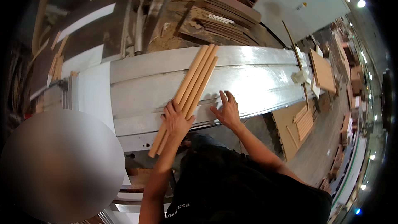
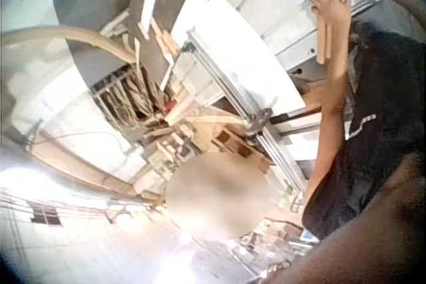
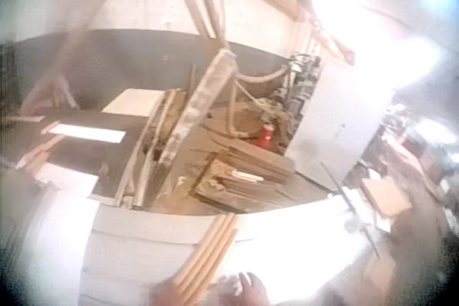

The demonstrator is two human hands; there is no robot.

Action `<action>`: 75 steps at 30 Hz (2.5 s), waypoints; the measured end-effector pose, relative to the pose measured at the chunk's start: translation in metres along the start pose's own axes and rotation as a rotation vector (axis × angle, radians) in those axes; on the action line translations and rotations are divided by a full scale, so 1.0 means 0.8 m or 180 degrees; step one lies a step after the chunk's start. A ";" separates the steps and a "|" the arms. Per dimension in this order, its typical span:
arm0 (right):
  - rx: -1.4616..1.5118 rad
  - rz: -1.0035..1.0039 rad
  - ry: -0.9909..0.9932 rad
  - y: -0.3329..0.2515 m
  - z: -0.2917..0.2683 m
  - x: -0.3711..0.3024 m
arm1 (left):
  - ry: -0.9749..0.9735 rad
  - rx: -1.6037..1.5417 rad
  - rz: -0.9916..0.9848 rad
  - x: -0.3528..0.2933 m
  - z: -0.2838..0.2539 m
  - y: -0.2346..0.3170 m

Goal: The person uses a table saw to cut long wooden dowels into shorter segments. They feed the dowels through the machine one by one, collect the cut pieces, and stack them on the table. The person also retrieves a new bundle of dowels from the floor to continue the process.

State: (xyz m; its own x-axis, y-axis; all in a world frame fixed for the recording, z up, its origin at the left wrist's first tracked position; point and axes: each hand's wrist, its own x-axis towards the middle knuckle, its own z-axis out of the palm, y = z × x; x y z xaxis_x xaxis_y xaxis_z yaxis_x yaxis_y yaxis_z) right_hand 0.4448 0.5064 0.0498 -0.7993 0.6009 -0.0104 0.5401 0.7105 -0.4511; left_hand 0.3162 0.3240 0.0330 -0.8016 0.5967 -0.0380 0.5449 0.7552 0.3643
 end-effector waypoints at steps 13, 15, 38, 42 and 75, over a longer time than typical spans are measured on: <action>0.0819 0.0705 0.0350 0.110 -0.049 -0.041 | 0.0064 -0.0518 0.0081 0.094 0.115 0.292; 0.0562 0.0759 0.0431 0.159 -0.079 -0.031 | 0.0073 -0.0648 0.0138 0.101 0.137 0.339; 0.1653 0.2986 0.2963 0.627 -0.215 -0.185 | -0.1020 -0.0965 0.0857 0.075 0.254 0.700; 0.5396 0.3615 0.3529 0.556 -0.211 -0.183 | -0.0403 -0.1441 0.1011 0.053 0.231 0.595; 0.3346 0.2405 -0.0323 0.362 0.007 -0.116 | -0.0417 -0.1833 -0.1232 -0.390 0.160 0.103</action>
State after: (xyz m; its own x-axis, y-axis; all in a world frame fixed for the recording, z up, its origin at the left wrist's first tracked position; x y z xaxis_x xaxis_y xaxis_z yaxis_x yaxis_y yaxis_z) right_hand 0.6742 0.6546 -0.0847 -0.4308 0.6611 -0.6142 0.4358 -0.4436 -0.7831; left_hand 0.6423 0.2348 -0.0444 -0.8556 0.3692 -0.3628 -0.0193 0.6776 0.7351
